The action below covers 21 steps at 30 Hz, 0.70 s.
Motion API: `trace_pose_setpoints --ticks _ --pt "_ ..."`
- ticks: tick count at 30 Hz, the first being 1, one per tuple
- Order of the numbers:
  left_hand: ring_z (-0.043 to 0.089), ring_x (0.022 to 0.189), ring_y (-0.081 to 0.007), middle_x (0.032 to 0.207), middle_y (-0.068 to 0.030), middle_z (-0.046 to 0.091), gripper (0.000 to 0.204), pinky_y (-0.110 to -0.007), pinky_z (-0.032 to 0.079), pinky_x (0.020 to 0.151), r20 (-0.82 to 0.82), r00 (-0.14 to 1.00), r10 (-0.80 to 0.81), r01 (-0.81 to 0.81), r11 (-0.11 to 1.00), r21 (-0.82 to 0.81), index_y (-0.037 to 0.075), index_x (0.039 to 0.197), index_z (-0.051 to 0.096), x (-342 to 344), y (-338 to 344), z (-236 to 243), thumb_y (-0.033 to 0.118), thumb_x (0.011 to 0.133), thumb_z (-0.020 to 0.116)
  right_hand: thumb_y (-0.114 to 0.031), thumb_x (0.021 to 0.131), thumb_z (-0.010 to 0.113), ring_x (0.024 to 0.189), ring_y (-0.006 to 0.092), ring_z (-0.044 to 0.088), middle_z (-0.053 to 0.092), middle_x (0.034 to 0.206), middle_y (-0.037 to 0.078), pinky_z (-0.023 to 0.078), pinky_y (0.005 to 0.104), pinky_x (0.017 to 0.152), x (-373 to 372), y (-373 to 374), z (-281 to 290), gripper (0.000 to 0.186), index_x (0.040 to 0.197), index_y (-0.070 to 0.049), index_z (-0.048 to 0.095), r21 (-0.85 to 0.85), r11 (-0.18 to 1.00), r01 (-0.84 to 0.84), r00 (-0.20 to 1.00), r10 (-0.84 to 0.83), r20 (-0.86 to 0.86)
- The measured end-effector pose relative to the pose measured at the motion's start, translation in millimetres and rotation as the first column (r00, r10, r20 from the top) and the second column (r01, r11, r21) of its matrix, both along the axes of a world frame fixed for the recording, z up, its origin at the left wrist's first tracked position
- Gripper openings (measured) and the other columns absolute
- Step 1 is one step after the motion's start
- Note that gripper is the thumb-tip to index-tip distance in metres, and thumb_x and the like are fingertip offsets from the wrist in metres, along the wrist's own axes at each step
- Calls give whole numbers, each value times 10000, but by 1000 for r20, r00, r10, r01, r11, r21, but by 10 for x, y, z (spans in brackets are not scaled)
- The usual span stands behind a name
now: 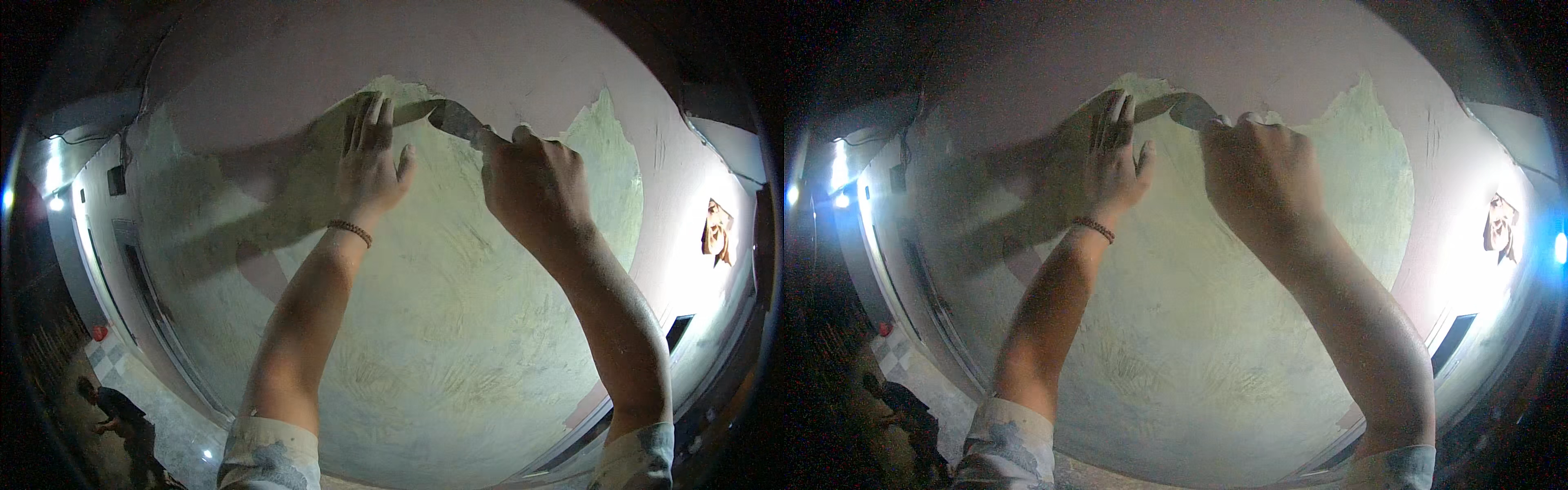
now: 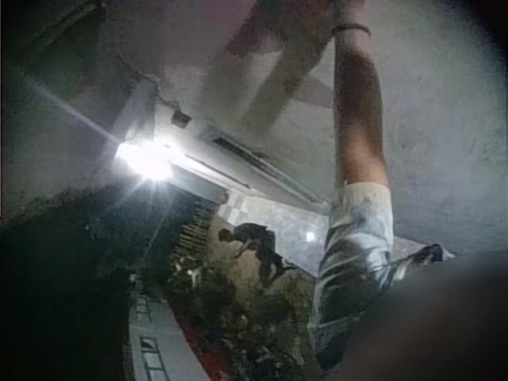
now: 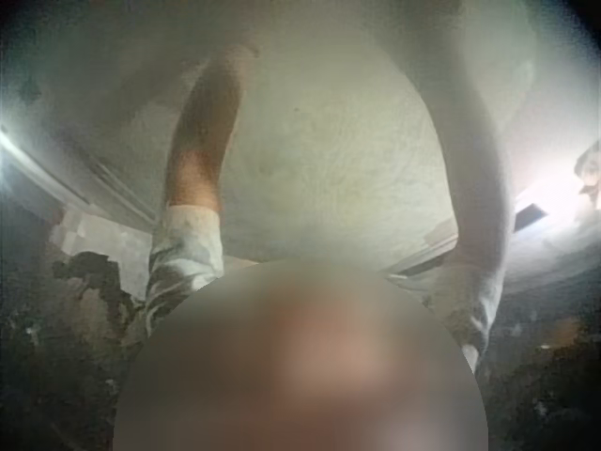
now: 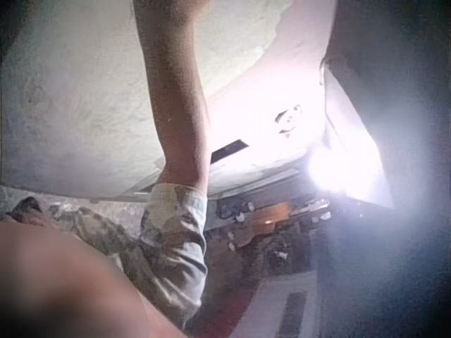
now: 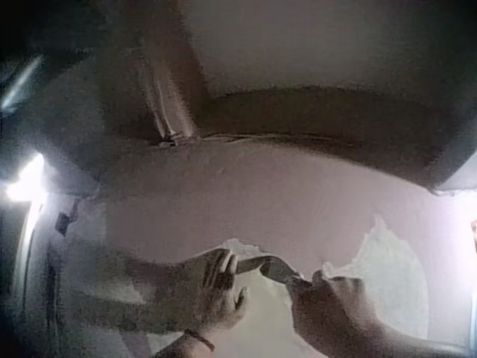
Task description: The person applies plaster to a wall using a trowel, spreading and smoothing the material across the surface. The person repeatedly scoops plaster and spreads it in broad strokes, gradually covering more of the wall area.
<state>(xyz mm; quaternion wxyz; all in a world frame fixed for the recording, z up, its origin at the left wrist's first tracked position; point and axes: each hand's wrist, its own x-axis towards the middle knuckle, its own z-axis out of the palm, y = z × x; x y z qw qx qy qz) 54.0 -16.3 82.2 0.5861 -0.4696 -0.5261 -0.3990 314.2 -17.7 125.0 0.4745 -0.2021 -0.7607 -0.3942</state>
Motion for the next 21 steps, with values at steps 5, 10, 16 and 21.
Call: trace_pose_setpoints --ticks 5,10,16,21 --pt "239 1606 -365 1721 -179 265 792 -533 196 1327 14 997 -75 75 997 -3 62 1668 222 -48 20 -33 358 1008 543 -137 967 705 644 235 703 714 806 130 588 390 578 51 35 -83 246 1196 -62 753 65 998 -10 1000 9 16" --pt "244 1604 -367 1714 -189 277 779 -541 197 1325 -50 998 -41 43 999 31 61 1669 218 -51 7 -76 357 1020 531 -137 967 697 650 245 707 715 821 135 594 404 590 37 64 -106 204 1143 -48 752 -14 1000 -5 1000 5 -11" --pt "245 1602 -371 1716 -188 272 790 -546 178 1331 22 999 -30 30 999 -19 57 1673 205 31 -44 -44 377 1028 530 -142 979 683 658 249 715 708 825 140 590 397 571 71 3 -47 217 1167 -60 754 -43 998 48 998 -46 36" --pt "242 1602 -378 1717 -199 268 794 -540 174 1333 -21 1000 18 -18 1000 13 46 1676 191 57 -66 -39 372 1029 515 -134 976 680 667 259 720 711 826 153 599 397 580 24 -49 -2 233 1185 -59 748 3 1000 12 1000 -12 18"
